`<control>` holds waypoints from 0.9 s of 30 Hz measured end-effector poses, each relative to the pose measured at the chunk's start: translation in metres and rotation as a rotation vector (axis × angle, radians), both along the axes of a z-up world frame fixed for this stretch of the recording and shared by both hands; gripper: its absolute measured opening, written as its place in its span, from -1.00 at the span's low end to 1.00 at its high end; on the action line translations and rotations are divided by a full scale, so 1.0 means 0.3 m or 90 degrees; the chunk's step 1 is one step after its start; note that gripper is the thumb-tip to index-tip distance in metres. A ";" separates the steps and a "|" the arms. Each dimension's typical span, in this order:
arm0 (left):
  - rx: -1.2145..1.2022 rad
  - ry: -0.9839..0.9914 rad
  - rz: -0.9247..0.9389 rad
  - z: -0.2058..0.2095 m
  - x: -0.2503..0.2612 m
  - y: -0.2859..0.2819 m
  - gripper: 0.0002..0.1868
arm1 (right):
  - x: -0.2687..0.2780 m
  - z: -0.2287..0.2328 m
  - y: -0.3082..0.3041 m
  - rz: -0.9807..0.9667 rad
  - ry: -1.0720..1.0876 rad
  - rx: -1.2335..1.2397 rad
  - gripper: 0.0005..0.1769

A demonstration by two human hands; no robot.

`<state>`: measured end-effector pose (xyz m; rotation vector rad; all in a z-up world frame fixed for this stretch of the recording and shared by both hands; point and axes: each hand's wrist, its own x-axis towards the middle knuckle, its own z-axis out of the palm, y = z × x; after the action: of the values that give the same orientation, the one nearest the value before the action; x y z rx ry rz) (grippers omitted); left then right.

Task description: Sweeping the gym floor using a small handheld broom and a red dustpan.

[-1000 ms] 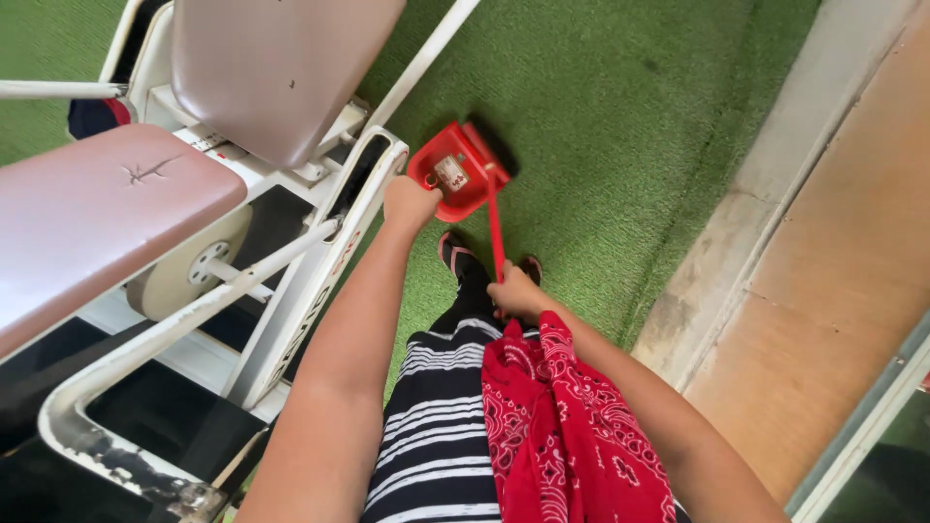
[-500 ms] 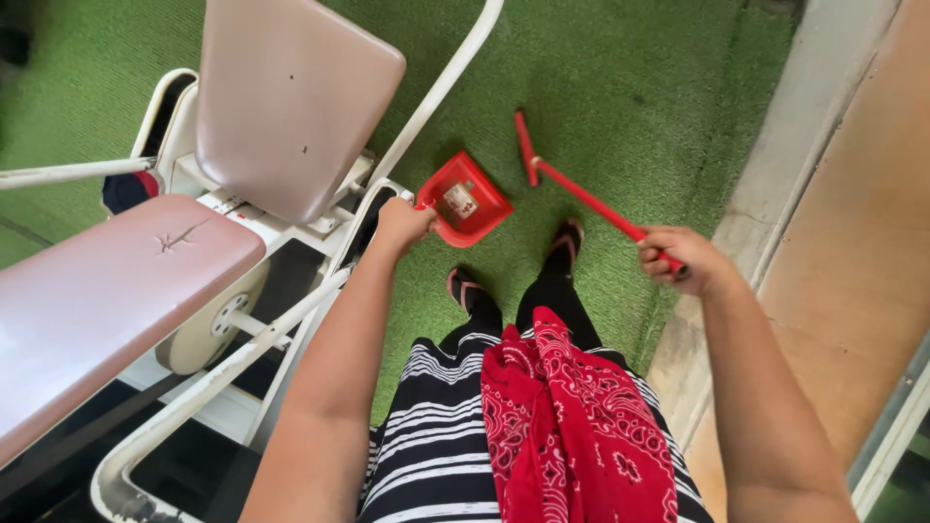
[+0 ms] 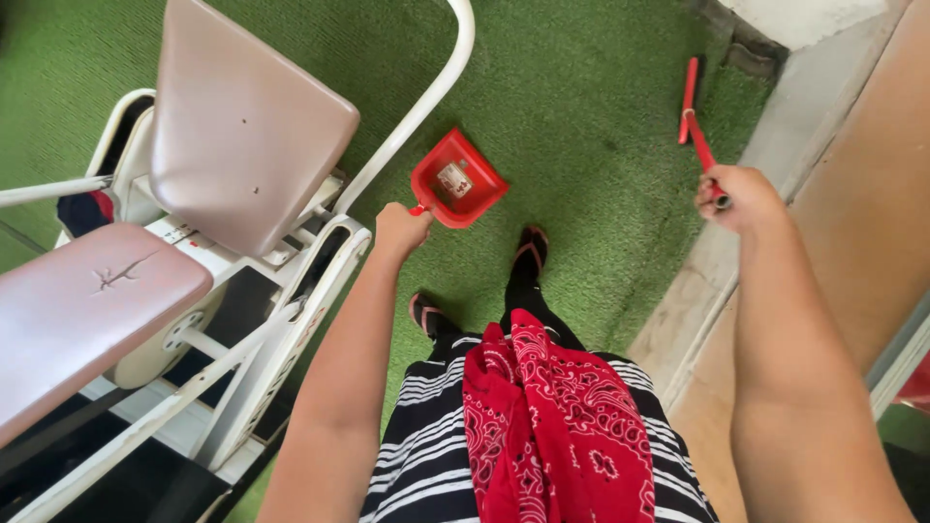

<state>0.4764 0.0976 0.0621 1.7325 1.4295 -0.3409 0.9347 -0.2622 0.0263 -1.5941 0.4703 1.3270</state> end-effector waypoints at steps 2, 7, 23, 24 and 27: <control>0.013 0.033 0.007 -0.095 0.024 -0.017 -0.57 | -0.011 -0.103 0.070 -0.028 0.000 0.000 -0.87; 0.023 0.118 0.039 -0.108 0.056 -0.035 -0.58 | -0.385 -0.068 0.346 0.104 -0.036 -0.064 -0.96; 0.085 0.118 0.034 -0.112 0.129 0.023 -0.36 | -0.265 0.236 0.273 0.210 0.242 0.120 -0.60; 0.084 0.118 0.036 -0.119 0.121 0.019 -0.36 | -0.165 0.192 0.208 0.143 0.301 0.162 -0.62; 0.077 0.103 0.045 -0.108 0.108 0.021 -0.40 | -0.044 0.319 0.202 0.170 0.176 0.113 -0.69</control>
<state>0.5089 0.1040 0.0297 1.7787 1.6540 -0.3692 0.9213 -0.2017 0.1221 -1.3662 0.2997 1.7543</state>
